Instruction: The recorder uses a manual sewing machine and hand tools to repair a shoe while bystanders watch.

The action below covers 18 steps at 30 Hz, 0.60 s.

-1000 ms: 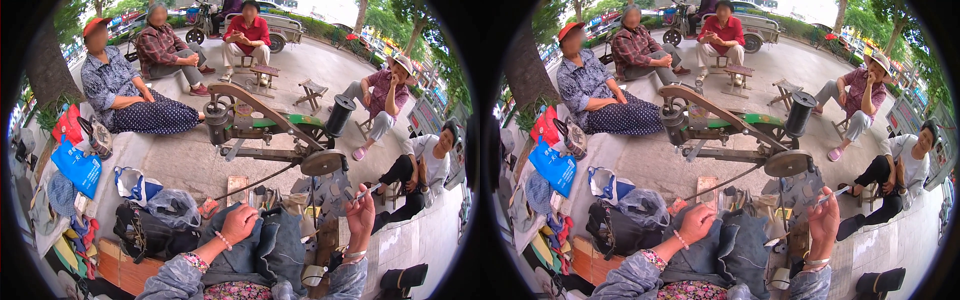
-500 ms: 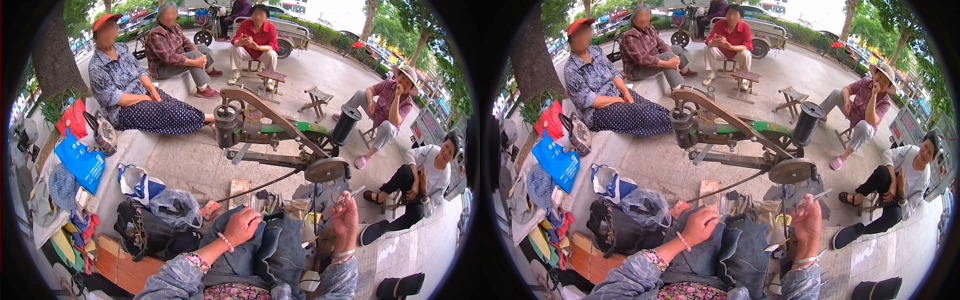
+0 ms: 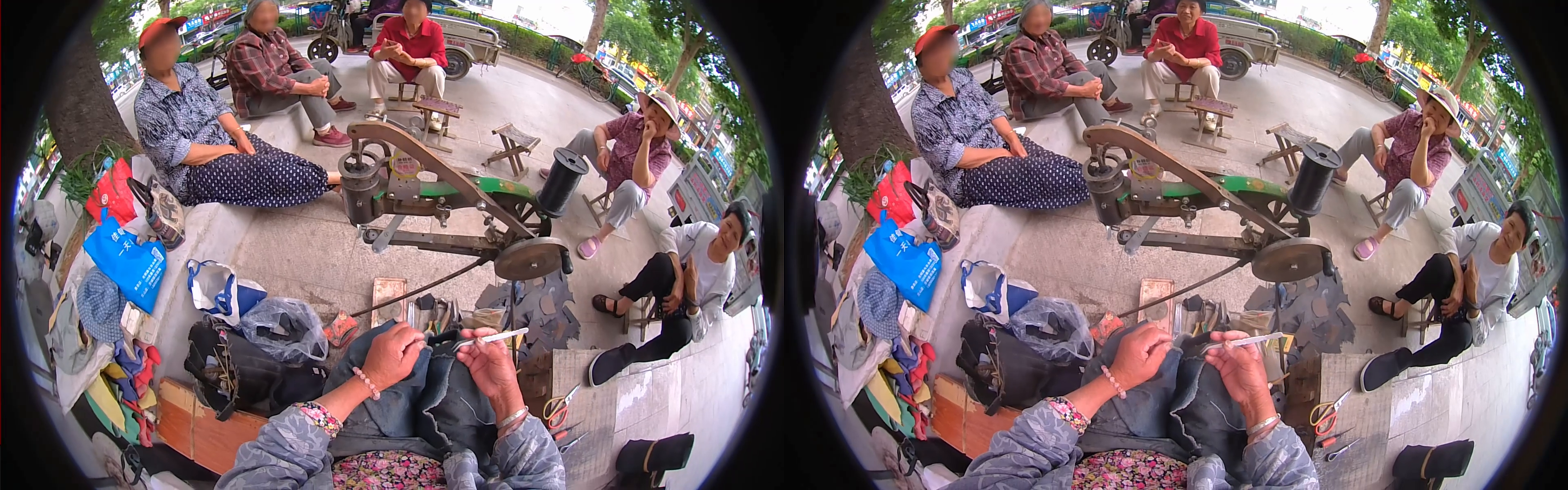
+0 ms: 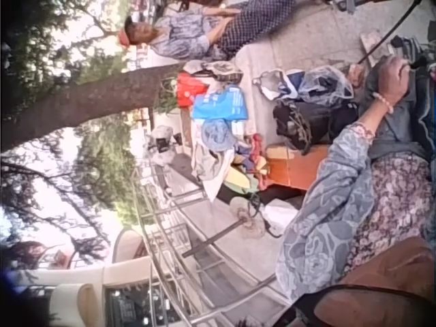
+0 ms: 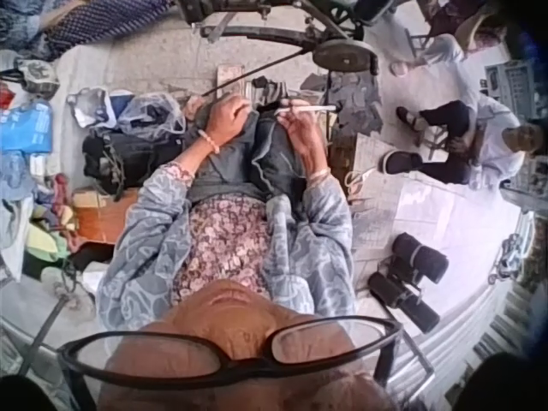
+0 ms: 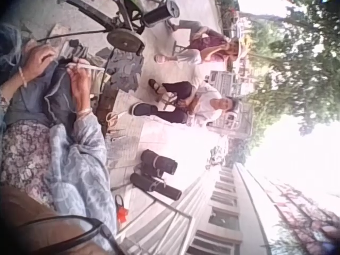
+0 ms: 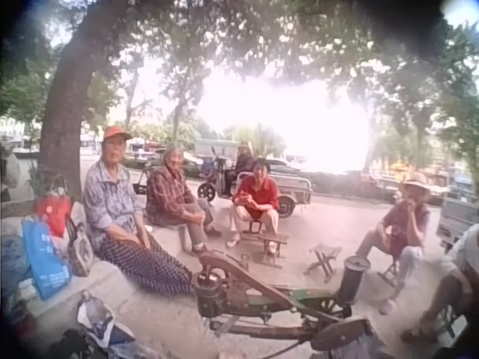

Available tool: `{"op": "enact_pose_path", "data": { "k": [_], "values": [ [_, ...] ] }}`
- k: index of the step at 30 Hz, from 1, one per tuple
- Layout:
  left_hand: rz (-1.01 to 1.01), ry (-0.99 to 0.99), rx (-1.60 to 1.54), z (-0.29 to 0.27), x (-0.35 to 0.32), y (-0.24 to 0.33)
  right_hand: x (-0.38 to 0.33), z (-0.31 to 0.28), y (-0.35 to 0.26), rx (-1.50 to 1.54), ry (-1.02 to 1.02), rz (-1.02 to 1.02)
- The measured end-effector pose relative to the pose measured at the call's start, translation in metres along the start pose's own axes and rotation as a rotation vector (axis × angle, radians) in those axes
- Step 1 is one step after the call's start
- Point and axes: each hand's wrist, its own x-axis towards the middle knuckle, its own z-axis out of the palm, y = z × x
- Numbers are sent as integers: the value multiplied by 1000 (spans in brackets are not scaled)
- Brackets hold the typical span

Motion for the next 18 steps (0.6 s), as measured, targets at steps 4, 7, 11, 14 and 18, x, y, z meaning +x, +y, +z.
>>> {"op": "enact_pose_path", "data": {
  "k": [4,7,11,14,18],
  "values": [
    [1,15,-3,-2,1,1,1,-5,5,-3,-27,-21],
    [7,21,-1,-2,1,0,0,-7,6,-27,-41,-27],
    [11,24,5,-1,1,-1,0,-15,6,9,-46,-24],
    [-6,2,10,0,0,0,-3,-15,5,12,-20,-44],
    [3,11,12,-3,-1,-1,-5,-13,7,73,-24,-61]
  ]
}}
